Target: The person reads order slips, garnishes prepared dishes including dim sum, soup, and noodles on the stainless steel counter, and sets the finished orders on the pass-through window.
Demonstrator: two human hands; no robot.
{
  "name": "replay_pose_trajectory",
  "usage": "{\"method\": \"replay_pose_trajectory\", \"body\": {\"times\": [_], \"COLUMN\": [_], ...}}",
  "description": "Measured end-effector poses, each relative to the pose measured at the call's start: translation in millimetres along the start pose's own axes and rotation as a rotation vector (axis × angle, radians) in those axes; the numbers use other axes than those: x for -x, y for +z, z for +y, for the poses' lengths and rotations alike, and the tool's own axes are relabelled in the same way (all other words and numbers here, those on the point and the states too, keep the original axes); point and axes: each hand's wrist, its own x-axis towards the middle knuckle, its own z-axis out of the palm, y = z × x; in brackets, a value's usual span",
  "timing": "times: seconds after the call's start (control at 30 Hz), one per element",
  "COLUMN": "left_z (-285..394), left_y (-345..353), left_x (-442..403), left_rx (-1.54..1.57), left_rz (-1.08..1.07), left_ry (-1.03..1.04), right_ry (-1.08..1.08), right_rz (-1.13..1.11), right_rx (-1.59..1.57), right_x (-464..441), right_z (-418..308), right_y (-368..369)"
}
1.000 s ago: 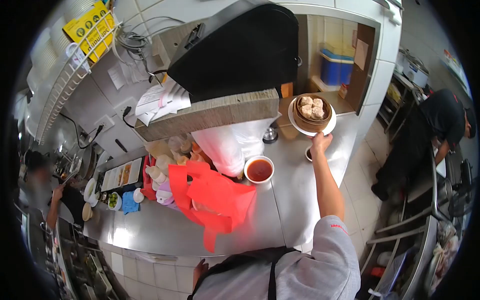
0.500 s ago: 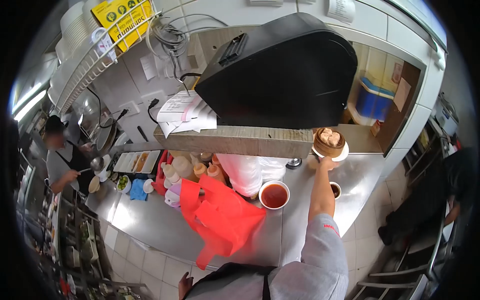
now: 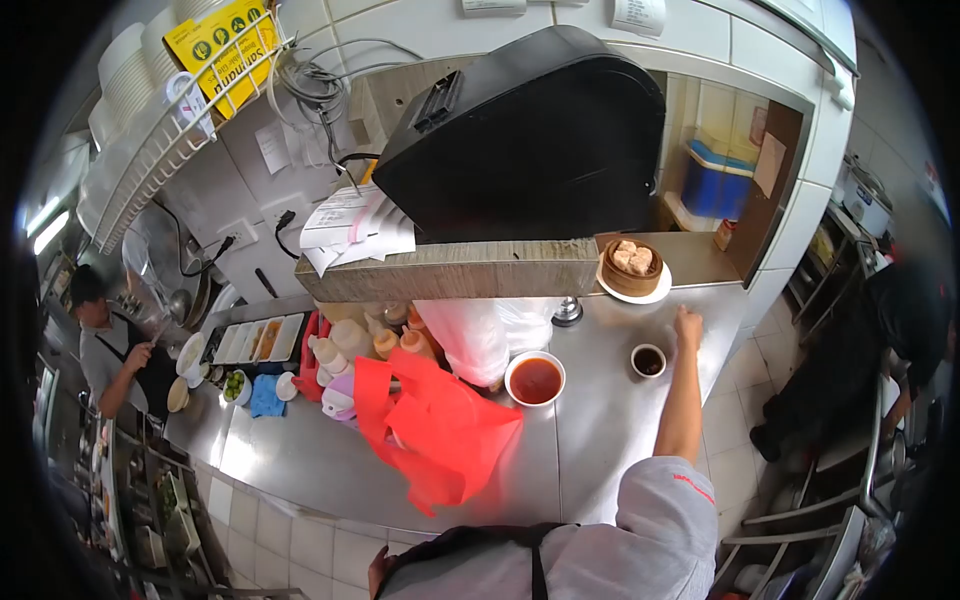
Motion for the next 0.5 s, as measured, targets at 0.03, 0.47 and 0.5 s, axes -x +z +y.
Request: {"method": "replay_pose_trajectory", "body": {"times": [0.03,0.47,0.5], "left_z": [-7,13,17], "left_y": [-3,-6,-7], "left_x": [-3,-13,-10], "left_rx": [0.031,-0.044,-0.052], "left_rz": [-0.021,-0.09,-0.095], "left_ry": [0.037,0.167,0.157], "right_ry": [0.091,0.32,0.319], "right_rz": [-0.105,-0.802,-0.799], "right_rx": [0.048,-0.374,-0.404], "right_x": [15,140,145], "right_z": [-6,-57,-59], "right_y": [-21,-105,-106]}}
